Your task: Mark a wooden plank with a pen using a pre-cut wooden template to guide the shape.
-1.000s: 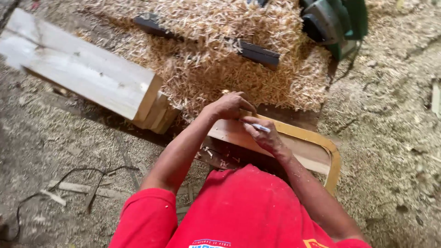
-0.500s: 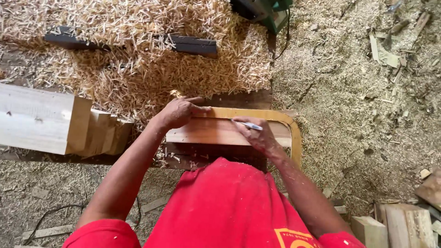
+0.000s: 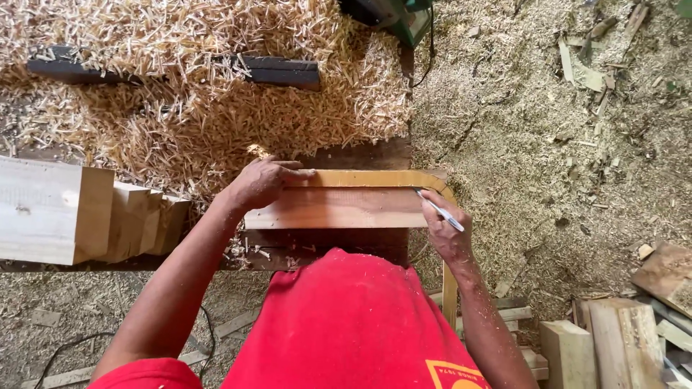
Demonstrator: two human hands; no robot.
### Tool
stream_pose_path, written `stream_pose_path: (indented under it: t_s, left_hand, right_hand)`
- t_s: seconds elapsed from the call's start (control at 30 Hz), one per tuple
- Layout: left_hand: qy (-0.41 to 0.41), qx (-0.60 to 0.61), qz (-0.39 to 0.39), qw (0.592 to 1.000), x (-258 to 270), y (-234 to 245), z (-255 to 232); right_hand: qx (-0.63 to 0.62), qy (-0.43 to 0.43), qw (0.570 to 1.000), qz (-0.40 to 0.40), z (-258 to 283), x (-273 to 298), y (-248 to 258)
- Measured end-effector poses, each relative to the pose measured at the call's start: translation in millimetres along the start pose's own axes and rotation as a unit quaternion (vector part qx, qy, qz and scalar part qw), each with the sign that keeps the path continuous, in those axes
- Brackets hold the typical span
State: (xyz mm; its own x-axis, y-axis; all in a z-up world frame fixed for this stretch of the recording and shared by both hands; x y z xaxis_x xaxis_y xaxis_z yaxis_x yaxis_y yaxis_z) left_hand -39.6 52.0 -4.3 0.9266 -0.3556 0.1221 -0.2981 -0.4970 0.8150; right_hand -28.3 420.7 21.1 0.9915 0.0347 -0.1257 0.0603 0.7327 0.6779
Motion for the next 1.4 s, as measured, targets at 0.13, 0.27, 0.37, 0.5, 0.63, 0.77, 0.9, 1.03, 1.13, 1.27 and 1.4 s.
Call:
stream_pose_path:
  t_s: [0.13,0.27,0.37,0.5,0.63,0.77,0.9,1.03,1.13,1.27,1.4]
  left_hand:
    - [-0.020,-0.022,-0.018,0.999,1,-4,4]
    - [-0.005,-0.016,-0.010,1.000,1,2,-1]
    - [-0.010,-0.020,-0.004,1.000,0,0,0]
    - [-0.010,-0.018,-0.011,1.000,1,1,-2]
    - [-0.003,-0.013,-0.001,1.000,0,0,0]
    - [-0.013,-0.025,-0.014,0.999,1,3,-3]
    - [-0.007,-0.017,-0.013,1.000,3,-2,1]
    - [-0.012,-0.024,-0.018,0.999,3,-1,1]
    - [-0.008,-0.029,0.002,1.000,2,-2,2]
    - [0.002,-0.035,-0.009,0.999,3,-2,0]
    - [0.024,-0.034,0.001,0.999,6,-5,3]
  right_hand:
    - [0.015,0.057,0.996,-0.062,-5,10,14]
    - [0.036,0.023,0.996,-0.078,-14,19,18]
    - [0.043,0.083,0.990,-0.109,-11,26,22]
    - [0.087,0.030,0.990,-0.105,-20,31,23]
    - [0.102,0.031,0.987,-0.120,-23,39,28]
    - [0.107,0.063,0.981,-0.147,-34,46,28]
    - [0.135,0.062,0.977,-0.152,-55,46,31]
    - [0.099,0.036,0.976,-0.190,-40,21,53]
    - [-0.105,-0.073,0.981,-0.143,-31,-13,39]
    - [-0.254,-0.188,0.945,-0.079,-49,-43,7]
    - [-0.323,-0.235,0.915,-0.061,-69,-48,-8]
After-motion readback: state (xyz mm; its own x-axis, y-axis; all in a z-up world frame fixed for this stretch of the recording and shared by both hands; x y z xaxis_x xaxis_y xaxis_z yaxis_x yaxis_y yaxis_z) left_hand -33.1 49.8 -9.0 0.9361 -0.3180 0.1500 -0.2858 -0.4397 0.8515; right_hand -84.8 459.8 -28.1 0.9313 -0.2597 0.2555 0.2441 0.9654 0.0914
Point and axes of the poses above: each hand's wrist, its own x-axis away from the middle knuckle, its own y-axis out of the back of the hand, z = x × y, the point moved 7 cm from there along -x, towards the middle knuckle, and after that the axes turned 10 degrees about -z, right-handed, at the moved point
